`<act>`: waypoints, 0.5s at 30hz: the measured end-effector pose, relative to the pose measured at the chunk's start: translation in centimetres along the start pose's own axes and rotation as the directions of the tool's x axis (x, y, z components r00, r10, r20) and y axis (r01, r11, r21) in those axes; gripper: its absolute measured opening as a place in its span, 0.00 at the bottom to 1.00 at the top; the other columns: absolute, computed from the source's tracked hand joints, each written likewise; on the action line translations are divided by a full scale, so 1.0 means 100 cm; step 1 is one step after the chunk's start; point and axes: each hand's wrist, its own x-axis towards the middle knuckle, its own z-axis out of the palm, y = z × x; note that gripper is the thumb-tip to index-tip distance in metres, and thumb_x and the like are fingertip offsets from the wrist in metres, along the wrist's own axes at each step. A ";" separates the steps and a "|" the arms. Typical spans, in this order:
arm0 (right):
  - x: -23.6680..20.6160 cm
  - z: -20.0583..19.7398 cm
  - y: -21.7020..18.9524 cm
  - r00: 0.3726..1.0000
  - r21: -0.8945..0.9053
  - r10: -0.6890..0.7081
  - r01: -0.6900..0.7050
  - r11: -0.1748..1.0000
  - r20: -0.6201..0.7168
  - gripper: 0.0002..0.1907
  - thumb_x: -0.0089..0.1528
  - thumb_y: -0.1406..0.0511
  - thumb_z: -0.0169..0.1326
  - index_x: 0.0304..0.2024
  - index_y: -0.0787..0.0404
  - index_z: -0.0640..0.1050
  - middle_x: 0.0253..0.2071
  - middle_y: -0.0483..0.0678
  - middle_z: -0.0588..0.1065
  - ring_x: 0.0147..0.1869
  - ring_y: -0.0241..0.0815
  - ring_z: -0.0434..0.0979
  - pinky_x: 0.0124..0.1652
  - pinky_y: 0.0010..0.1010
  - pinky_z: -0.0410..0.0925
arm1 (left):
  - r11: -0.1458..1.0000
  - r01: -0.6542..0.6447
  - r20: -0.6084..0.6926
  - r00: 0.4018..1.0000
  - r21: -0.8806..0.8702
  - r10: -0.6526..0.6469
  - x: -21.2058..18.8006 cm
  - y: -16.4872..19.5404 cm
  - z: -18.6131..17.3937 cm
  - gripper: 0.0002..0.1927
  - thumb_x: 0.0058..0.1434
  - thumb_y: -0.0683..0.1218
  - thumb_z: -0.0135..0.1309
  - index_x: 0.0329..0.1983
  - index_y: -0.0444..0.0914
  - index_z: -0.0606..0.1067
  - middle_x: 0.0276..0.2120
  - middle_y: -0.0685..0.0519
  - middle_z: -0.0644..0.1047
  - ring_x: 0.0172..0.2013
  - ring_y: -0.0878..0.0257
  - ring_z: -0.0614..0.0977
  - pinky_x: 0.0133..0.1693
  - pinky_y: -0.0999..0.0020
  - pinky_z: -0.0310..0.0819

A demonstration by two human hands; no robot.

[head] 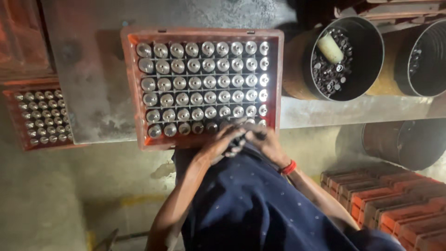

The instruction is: The person repeatedly picks small metal caps from a red crate, inspects them, and places them into a nearby metal bin. The person continues this repetitive sorting process throughout the clip.

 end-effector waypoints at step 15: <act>0.006 -0.032 0.009 0.921 -0.876 -0.390 0.205 0.437 0.021 0.15 0.52 0.68 0.59 0.43 0.53 0.82 0.37 0.46 0.79 0.46 0.51 0.72 0.46 0.41 0.68 | 0.918 -0.265 -0.274 0.944 -0.295 0.184 0.015 -0.022 -0.028 0.10 0.70 0.50 0.50 0.43 0.38 0.71 0.29 0.54 0.73 0.22 0.67 0.71 0.20 0.75 0.59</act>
